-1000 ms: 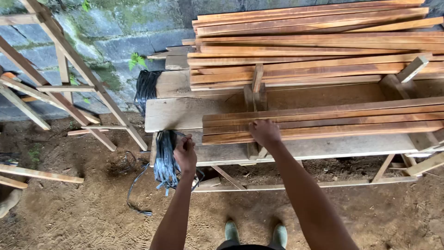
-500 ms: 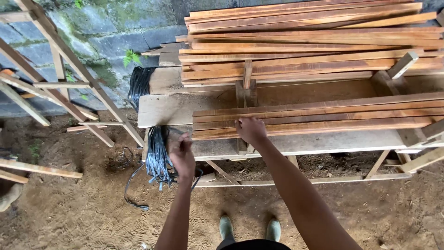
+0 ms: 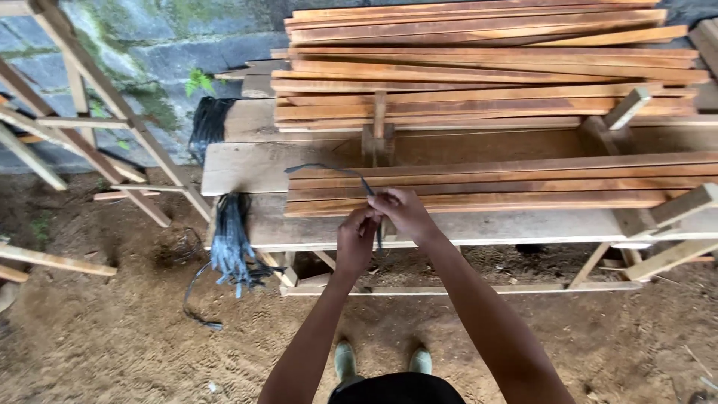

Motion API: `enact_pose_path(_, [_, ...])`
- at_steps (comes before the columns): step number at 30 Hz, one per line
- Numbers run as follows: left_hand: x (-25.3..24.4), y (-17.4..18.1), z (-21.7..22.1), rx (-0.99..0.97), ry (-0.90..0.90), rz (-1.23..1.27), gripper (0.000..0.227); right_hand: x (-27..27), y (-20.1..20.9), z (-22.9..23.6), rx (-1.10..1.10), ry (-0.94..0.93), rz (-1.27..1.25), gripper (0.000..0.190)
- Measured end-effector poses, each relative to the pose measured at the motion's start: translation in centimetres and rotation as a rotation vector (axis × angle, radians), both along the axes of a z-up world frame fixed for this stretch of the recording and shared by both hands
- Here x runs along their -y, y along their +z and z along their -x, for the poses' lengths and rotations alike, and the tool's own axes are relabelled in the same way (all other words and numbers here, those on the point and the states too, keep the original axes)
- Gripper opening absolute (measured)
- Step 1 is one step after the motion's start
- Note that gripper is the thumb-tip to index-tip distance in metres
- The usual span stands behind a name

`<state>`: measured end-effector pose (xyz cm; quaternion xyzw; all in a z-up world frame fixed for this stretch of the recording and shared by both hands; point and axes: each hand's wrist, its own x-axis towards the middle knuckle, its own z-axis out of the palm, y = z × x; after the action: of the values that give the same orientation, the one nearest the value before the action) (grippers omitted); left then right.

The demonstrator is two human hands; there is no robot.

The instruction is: Tying bundles of wood planks together using black rubber straps.

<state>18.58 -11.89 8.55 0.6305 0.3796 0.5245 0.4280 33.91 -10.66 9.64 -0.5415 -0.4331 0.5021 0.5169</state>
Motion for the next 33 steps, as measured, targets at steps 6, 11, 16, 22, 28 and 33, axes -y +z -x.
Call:
enact_pose_path(6, [0.5,-2.2,-4.5,0.134,-0.152,0.144,0.012,2.5,0.0,-5.0,0.102,-0.096,-0.032,0.025])
enact_pose_path(11, [1.6,0.7,-6.4,0.258,-0.177,0.239,0.020,5.8,2.6,-7.7,0.094,-0.065,-0.020,0.017])
enact_pose_path(16, [1.7,1.2,-8.5,0.268,-0.237,0.229,0.017,7.3,2.5,-10.1,0.252,0.078,-0.053,0.015])
enact_pose_path(22, [2.1,-0.3,-9.5,0.212,-0.313,0.277,0.031,9.1,1.6,-13.5,0.399,0.141,-0.102,0.016])
enact_pose_path(28, [1.6,-1.4,-10.5,0.312,-0.227,0.353,0.022,11.0,0.7,-17.7,0.535,0.089,-0.209,0.013])
enact_pose_path(33, [1.9,-0.9,-11.2,0.414,-0.167,0.346,0.023,13.0,1.3,-20.4,0.600,0.006,-0.169,0.015])
